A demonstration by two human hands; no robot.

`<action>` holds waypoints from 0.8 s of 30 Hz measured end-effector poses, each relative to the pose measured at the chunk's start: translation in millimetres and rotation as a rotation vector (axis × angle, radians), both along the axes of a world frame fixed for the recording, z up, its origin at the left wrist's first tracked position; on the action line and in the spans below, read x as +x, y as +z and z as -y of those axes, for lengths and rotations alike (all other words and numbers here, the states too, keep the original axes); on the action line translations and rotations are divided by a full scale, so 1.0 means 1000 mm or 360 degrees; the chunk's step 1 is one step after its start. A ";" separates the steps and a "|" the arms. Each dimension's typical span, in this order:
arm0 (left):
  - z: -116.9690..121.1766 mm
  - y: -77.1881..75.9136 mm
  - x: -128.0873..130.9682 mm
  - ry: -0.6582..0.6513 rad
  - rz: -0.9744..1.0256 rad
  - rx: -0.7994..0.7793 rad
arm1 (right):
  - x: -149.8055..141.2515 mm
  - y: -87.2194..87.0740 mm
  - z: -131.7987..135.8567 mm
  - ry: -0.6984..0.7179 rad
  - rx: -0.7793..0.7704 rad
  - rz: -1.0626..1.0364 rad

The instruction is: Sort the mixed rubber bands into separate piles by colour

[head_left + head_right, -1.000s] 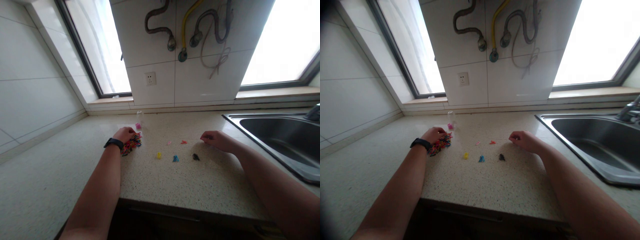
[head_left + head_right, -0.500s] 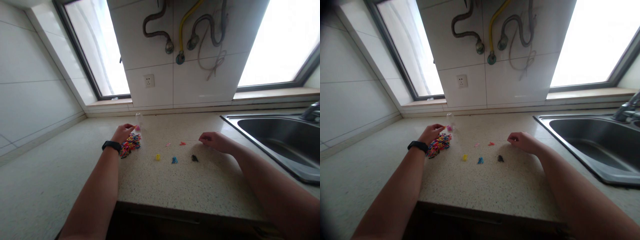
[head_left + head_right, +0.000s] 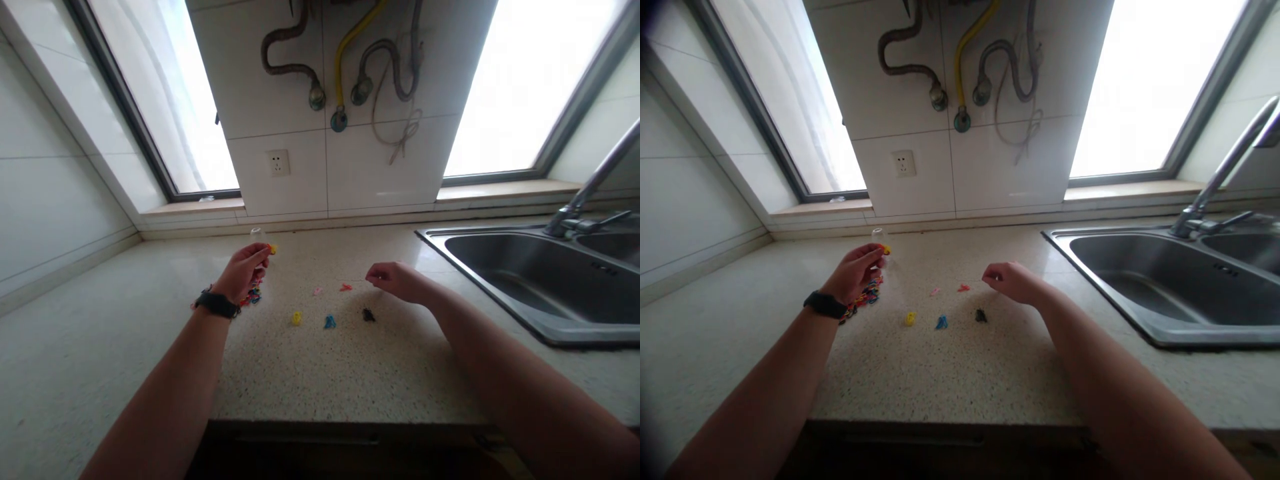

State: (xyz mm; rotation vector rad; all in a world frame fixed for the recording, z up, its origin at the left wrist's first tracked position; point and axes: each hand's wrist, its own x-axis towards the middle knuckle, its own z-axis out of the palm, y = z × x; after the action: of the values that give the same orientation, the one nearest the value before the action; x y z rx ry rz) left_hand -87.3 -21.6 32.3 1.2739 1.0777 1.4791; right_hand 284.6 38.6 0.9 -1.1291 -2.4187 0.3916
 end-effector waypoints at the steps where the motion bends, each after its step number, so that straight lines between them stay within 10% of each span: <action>1: 0.001 -0.001 0.008 -0.0057 0.0028 -0.0011 | -0.003 0.000 0.002 0.0002 0.0002 -0.0022; 11: 0.012 -0.019 0.073 -0.0569 0.0154 -0.0182 | -0.050 0.003 0.028 0.0218 -0.0180 -0.0568; 24: 0.014 -0.027 0.089 -0.0728 0.0058 -0.0305 | -0.077 0.000 0.040 0.0253 -0.0395 -0.0860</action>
State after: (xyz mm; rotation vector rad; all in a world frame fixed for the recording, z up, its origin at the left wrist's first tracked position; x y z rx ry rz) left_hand 1.7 -36.0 5.8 1.2491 0.8126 1.0258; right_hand 207.1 -1.1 0.8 -0.7907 -2.0147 0.9377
